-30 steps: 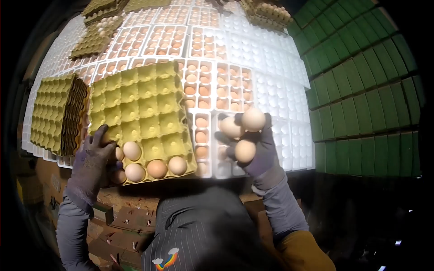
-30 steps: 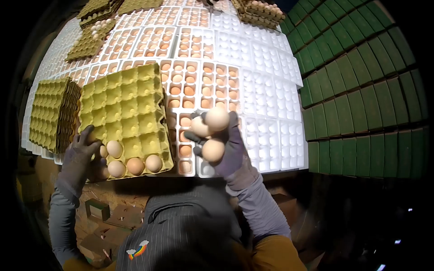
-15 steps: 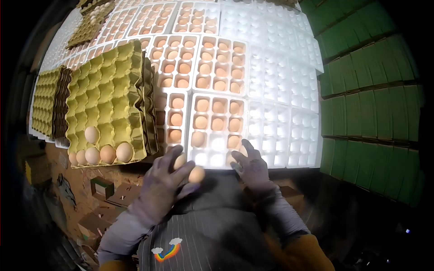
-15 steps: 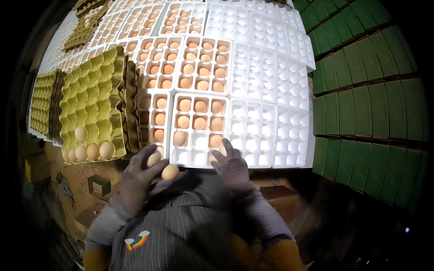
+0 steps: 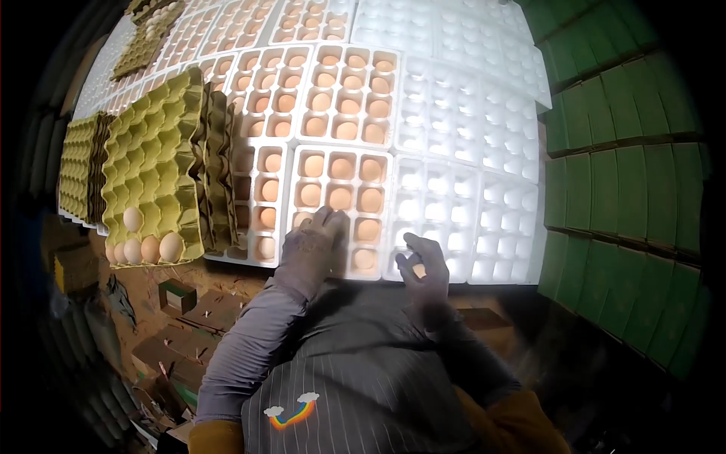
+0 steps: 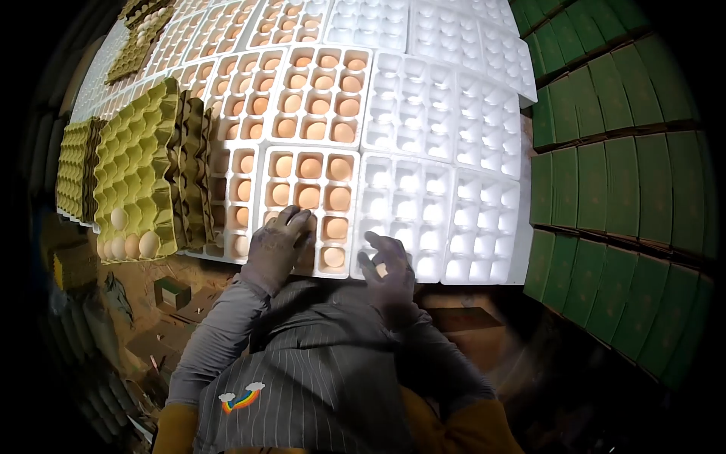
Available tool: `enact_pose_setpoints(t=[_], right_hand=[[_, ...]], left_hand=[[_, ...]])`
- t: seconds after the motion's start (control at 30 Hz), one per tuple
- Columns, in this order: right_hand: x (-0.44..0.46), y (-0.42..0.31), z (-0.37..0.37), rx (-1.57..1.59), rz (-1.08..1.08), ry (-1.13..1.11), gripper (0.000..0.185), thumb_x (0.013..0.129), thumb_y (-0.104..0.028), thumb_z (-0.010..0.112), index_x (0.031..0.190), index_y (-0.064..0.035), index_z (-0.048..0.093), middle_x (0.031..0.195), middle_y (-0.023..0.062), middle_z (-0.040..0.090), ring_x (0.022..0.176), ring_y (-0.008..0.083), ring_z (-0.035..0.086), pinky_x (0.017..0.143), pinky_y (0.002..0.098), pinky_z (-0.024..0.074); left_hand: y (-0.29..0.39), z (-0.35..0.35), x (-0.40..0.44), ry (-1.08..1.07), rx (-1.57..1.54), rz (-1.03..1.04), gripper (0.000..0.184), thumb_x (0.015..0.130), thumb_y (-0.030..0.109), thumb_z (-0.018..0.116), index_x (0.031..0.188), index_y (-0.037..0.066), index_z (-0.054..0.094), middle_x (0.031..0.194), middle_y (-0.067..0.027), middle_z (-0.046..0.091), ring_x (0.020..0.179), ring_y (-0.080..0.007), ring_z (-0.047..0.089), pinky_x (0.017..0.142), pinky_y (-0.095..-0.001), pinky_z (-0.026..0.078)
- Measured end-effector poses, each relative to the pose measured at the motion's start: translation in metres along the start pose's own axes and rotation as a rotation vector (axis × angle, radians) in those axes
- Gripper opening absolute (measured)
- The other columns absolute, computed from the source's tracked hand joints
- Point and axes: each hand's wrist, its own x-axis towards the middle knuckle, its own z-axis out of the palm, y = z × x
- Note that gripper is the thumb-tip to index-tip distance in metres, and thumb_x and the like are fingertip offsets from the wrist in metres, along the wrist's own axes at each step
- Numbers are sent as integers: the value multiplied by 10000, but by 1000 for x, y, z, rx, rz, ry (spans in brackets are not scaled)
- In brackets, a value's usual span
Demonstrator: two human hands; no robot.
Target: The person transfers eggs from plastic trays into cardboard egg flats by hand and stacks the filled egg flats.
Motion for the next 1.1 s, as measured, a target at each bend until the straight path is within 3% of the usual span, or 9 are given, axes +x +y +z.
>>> enact_pose_setpoints(t=[0.13,0.2,0.4,0.5,0.63,0.77,0.9,1.07,1.1], right_hand=[[-6,23,-23,-114,-155,255,437,852,112,637,1278,21,599,1156,143,595,896,185,601,816,295,522],[-18,39,-16,-86,-107,259,406,902,39,610,1307,4,589,1202,154,615,1013,277,595,863,364,525],[-11,64,-11,-335,-332,127,443,943,-63,555,1384,-34,536,1306,141,609,1156,351,558,999,477,445],[-5,55,-13,-259,-290,110,408,931,-76,599,1336,-45,566,1262,120,620,1164,337,546,1030,483,407],[29,-14,18,-186,-506,-51,384,856,-91,743,1231,-126,667,1163,87,628,1064,296,598,903,425,503],[67,-51,102,-407,-633,-167,508,914,-317,686,1341,-72,565,1340,149,542,1299,357,462,1121,513,352],[61,-25,154,-509,-623,-203,513,856,-287,760,1293,-85,581,1514,161,405,1451,417,292,1190,565,250],[56,-80,145,-326,-496,-140,447,839,-196,784,1236,-91,607,1505,155,418,1445,387,313,1172,558,280],[62,-104,145,-222,-541,-131,459,826,-197,802,1229,-88,613,1391,149,534,1386,378,409,1142,548,330]], left_hand=[[43,8,-1,134,-258,52,444,896,126,722,1314,97,575,1187,-138,597,1027,-348,646,869,-437,545],[69,34,-7,180,-473,175,432,887,88,715,1296,83,576,1179,-143,581,1053,-359,628,895,-452,529],[80,108,-3,159,-65,523,520,809,162,743,1289,82,561,1277,-136,554,1258,-328,538,1102,-520,410],[77,71,-13,240,-126,411,507,805,172,748,1273,105,569,1297,-119,548,1276,-325,526,1130,-540,379],[36,6,-45,371,-209,115,439,793,97,731,1219,102,622,1205,-116,580,1180,-333,562,1043,-491,434],[7,-47,-89,343,-302,238,440,774,49,709,1202,100,623,1116,-114,615,1077,-338,607,930,-474,487],[-30,-100,-134,462,-185,194,448,746,67,730,1188,104,669,1143,-100,625,1113,-323,609,954,-461,493],[-132,-177,-186,771,74,-116,510,693,-19,739,1186,100,688,1161,-105,618,1144,-354,583,1001,-472,476],[-156,-194,-190,790,115,-190,496,764,-116,668,1232,44,647,1225,-170,619,1226,-374,563,1079,-476,440]])
